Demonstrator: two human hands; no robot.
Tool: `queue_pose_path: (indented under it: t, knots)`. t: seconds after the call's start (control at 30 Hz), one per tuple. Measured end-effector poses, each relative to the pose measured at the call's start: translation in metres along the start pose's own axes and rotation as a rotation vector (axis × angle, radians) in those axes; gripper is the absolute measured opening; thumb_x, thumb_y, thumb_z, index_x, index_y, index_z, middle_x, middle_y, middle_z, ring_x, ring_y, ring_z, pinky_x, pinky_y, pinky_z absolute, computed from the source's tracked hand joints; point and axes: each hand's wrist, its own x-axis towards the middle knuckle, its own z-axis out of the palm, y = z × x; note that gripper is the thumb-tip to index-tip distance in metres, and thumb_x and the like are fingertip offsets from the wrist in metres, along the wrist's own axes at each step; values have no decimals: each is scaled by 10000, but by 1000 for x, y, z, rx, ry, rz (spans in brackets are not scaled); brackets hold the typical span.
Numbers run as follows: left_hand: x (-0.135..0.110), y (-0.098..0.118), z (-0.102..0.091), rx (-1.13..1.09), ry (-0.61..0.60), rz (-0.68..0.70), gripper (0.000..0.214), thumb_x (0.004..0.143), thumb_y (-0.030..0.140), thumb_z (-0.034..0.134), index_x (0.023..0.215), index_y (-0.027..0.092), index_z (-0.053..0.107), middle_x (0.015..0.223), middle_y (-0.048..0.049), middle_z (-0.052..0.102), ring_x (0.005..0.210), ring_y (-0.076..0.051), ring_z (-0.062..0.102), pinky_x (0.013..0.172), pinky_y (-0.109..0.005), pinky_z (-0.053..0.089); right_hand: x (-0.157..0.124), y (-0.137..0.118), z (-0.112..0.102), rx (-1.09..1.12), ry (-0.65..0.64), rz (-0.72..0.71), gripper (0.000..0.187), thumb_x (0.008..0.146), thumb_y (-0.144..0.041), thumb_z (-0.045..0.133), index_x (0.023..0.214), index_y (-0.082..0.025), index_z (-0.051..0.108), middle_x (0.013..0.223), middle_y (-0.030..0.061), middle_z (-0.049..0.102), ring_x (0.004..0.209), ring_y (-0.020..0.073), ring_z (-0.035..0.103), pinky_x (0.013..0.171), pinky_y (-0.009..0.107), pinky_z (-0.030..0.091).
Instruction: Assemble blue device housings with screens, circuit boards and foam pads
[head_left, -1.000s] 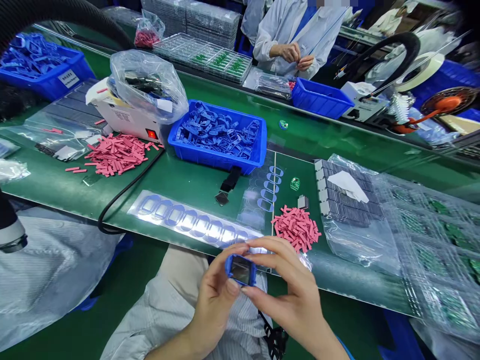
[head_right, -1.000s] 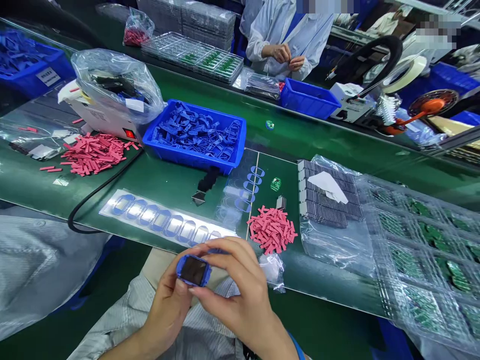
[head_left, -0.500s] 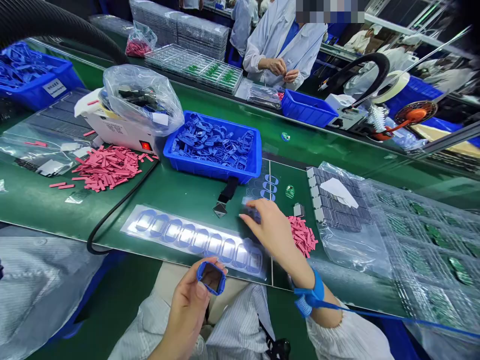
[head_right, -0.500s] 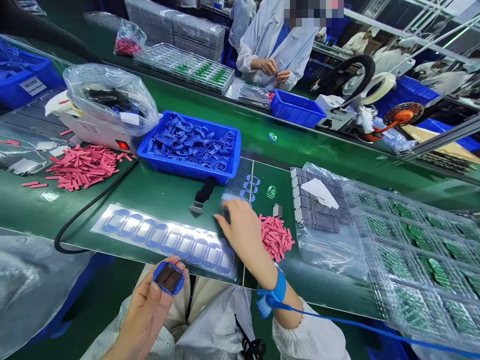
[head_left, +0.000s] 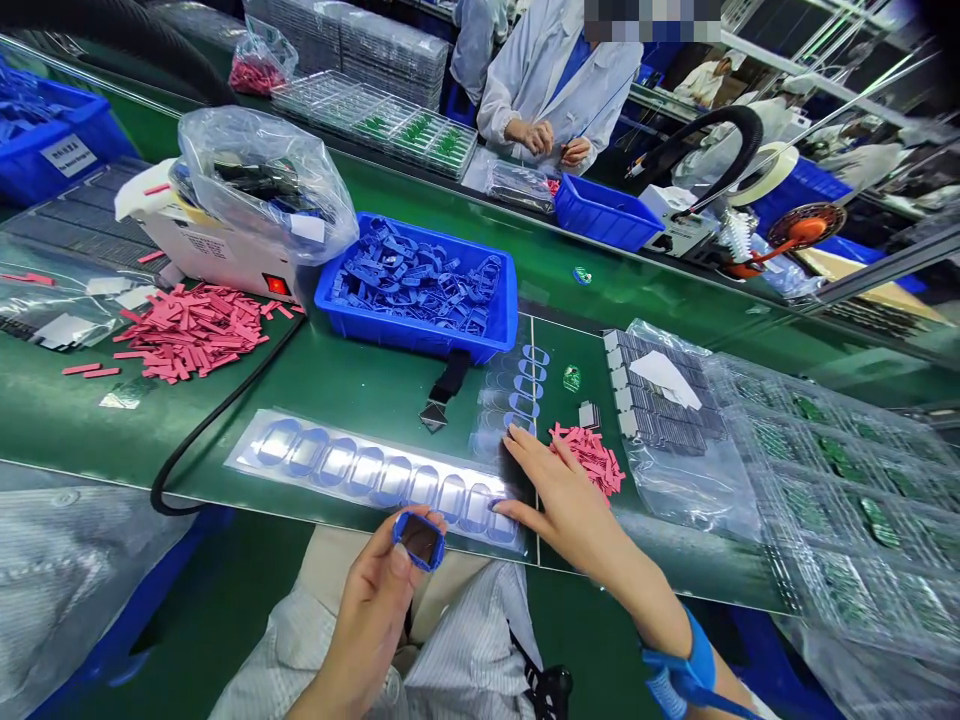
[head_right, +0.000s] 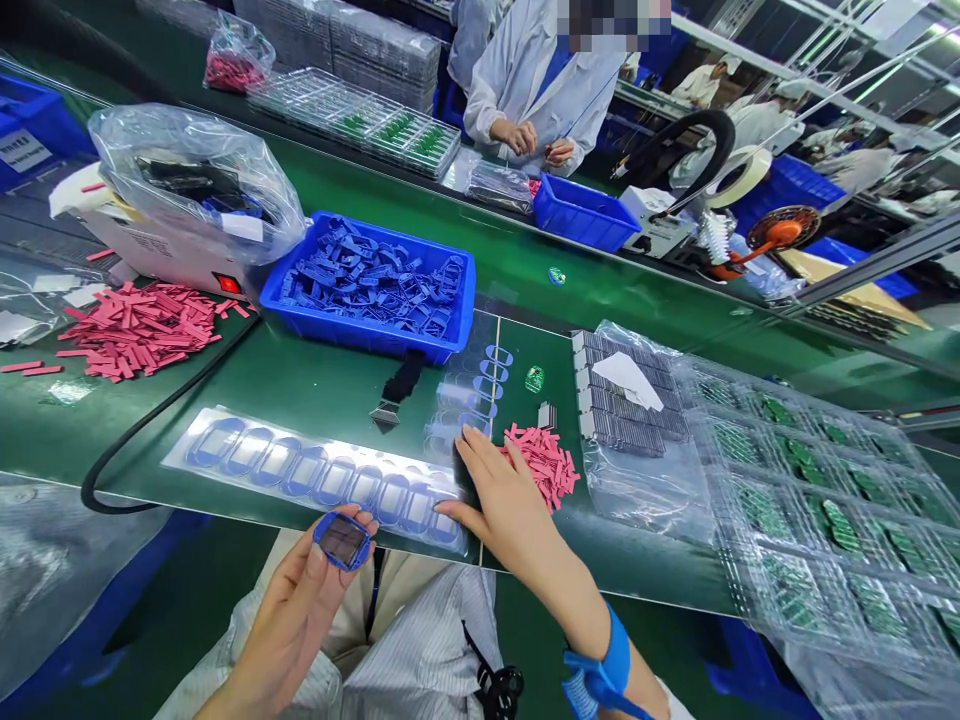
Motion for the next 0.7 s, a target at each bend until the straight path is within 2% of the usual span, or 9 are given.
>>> queue_pose_path:
  t: [0.17, 0.27, 0.37, 0.47, 0.53, 0.6, 0.7]
  knots:
    - [2, 0, 2, 10, -13, 21, 346, 764, 450, 682, 1037, 242, 729, 1193, -99, 691, 1227, -304, 532, 1096, -457, 334, 2, -8, 4, -26, -15, 19, 663, 883, -559, 455, 1374, -116, 415, 1447, 176, 395, 1339, 312, 390, 1088, 612, 281]
    - [2, -1, 0, 21, -39, 19, 350, 784, 436, 666, 1075, 248, 714, 1249, -100, 662, 1264, -305, 498, 1119, -469, 297, 2, -2, -1, 59, 68, 46, 576, 866, -566, 484, 1297, -185, 518, 1380, 119, 509, 1284, 290, 472, 1092, 572, 300]
    - [3, -2, -2, 44, -54, 13, 359, 789, 442, 659, 1086, 246, 708, 1277, -96, 643, 1293, -299, 466, 1134, -455, 269, 1, 22, -10, 113, 263, 240, 430, 890, -533, 443, 1125, -231, 637, 1224, 71, 648, 1180, 255, 571, 1034, 472, 399]
    - [3, -2, -2, 42, -26, 27, 357, 782, 441, 667, 1071, 236, 713, 1278, -95, 643, 1311, -295, 442, 1138, -442, 265, 5, 59, -18, 61, 417, 523, 494, 881, -530, 419, 1106, -145, 631, 1090, 155, 690, 999, 305, 648, 812, 458, 500]
    - [3, -2, 0, 36, -13, 31, 357, 771, 442, 677, 1057, 232, 718, 1265, -98, 652, 1299, -298, 457, 1136, -443, 270, 11, 81, -21, 50, 431, 645, 497, 805, -553, 526, 1032, -131, 655, 912, 146, 726, 805, 296, 679, 667, 406, 503]
    - [2, -2, 1, 34, -6, 36, 357, 765, 442, 684, 1053, 235, 719, 1254, -96, 659, 1281, -295, 481, 1137, -438, 268, 18, 96, -20, 65, 411, 702, 400, 733, -522, 622, 881, -157, 688, 746, 97, 728, 672, 261, 671, 593, 350, 476]
    - [2, -2, 2, 41, 3, 32, 349, 769, 444, 677, 1048, 239, 722, 1250, -89, 663, 1281, -286, 482, 1142, -426, 254, 24, 106, -18, 109, 406, 713, 259, 726, -429, 642, 757, -178, 697, 676, 75, 723, 650, 247, 674, 588, 325, 459]
